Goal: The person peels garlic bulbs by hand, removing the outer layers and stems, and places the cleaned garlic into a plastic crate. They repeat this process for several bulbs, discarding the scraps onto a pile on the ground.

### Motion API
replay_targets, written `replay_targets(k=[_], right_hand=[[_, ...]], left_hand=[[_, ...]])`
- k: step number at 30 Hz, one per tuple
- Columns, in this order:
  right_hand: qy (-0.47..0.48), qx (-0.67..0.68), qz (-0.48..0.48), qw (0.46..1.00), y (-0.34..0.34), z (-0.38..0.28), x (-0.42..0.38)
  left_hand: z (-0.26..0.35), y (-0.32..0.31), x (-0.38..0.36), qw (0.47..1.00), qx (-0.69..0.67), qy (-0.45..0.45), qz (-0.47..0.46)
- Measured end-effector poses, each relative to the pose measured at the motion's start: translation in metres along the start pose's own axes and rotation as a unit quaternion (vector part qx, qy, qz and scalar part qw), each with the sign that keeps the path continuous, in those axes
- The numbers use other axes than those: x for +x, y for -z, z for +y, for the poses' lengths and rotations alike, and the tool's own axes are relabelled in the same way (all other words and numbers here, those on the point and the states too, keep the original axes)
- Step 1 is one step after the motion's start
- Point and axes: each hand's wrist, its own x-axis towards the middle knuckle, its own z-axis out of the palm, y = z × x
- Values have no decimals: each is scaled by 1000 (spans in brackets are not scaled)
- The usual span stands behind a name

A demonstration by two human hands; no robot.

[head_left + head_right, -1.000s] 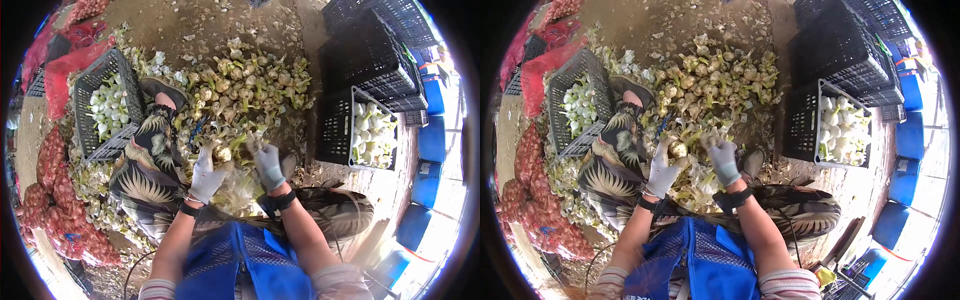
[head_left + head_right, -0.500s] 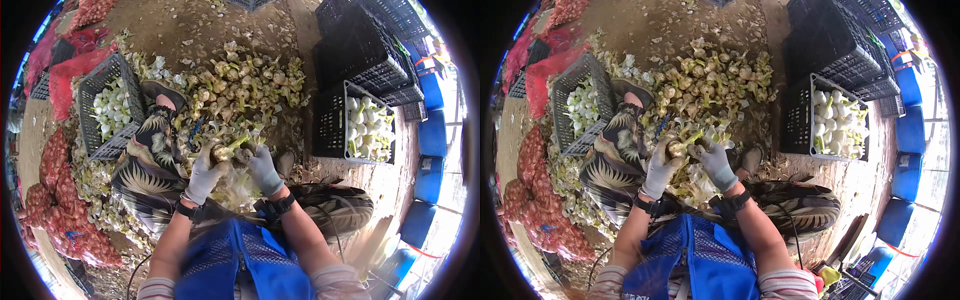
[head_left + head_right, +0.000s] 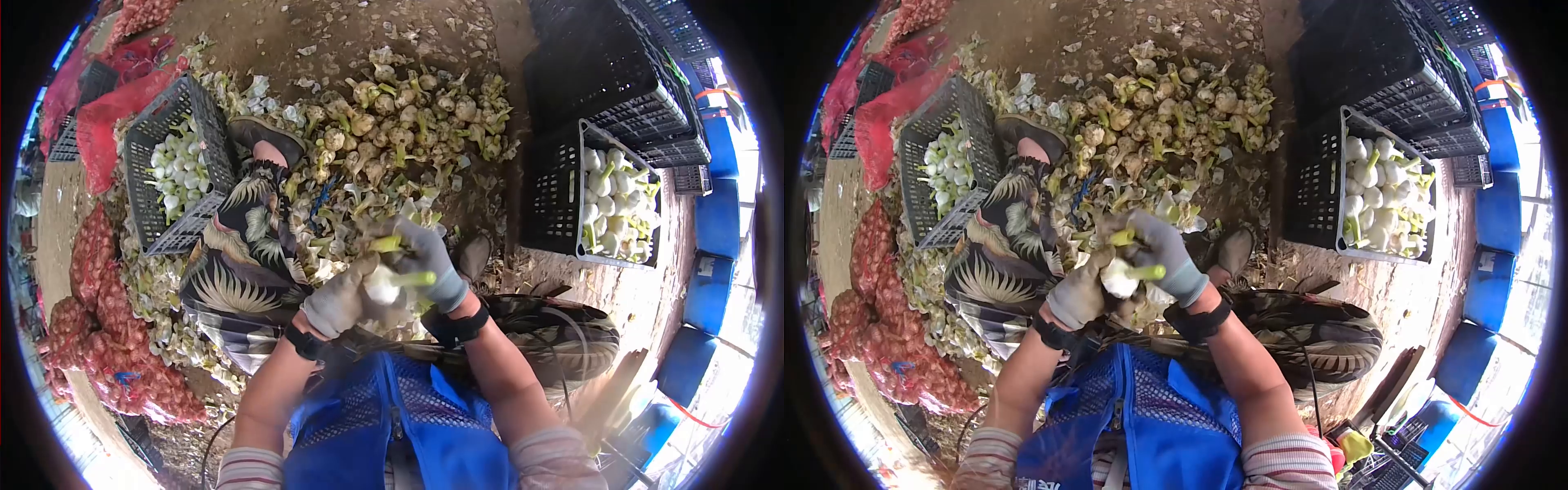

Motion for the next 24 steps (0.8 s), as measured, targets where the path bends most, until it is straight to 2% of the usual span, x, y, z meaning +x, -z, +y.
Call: replay_targets(k=[1,2,3,4,6,7,8,9,10,11,13,14,15,16,18,19,20,21,22,23,24], right_hand=[[-63,95,43,993,0,13,-6],[-92,115,118,982,6,32,-7],[-104,-38,150,982,16,40,-10],[-114,-189,177,959,25,48,-15],[-81,-181,154,968,22,26,-18],[-67,-27,95,993,13,12,-18],[-48,128,33,990,6,5,-17],[-95,190,48,976,-2,12,-21],[-92,191,48,976,-1,10,-20],[-118,197,71,971,1,2,-17],[-149,229,144,951,5,7,-19],[-149,229,143,951,8,17,-20],[-124,239,186,945,12,24,-19],[-99,248,229,936,16,30,-19],[-123,250,241,930,15,21,-18],[-115,242,234,935,14,19,-18],[-107,234,228,939,12,18,-18],[-107,233,230,939,11,18,-20],[-84,155,190,966,10,17,-22],[-60,76,147,985,8,16,-22],[-58,75,145,985,4,17,-21]], left_hand=[[-11,21,9,998,-51,11,-24],[-21,42,20,993,-102,21,-49],[-13,33,16,992,-108,9,-58],[-10,34,18,992,-109,7,-59],[-9,40,22,996,-44,-47,-62],[-14,42,23,996,-46,-45,-62],[-19,44,27,994,2,-105,-25],[-23,46,31,985,52,-166,12],[-25,49,32,967,101,-227,49],[-23,44,21,950,167,-238,116],[-11,30,4,942,195,-247,118],[-11,27,-2,934,221,-254,121],[-13,38,-6,916,335,-191,108],[-16,45,-9,916,335,-193,107],[-20,52,-13,771,599,-211,43],[-24,56,-9,763,590,-258,54],[-22,54,-6,763,590,-258,53],[-19,47,-1,758,558,-327,86],[-15,38,4,748,521,-394,119],[-7,16,0,872,366,-319,65],[-12,15,7,871,366,-321,66]])
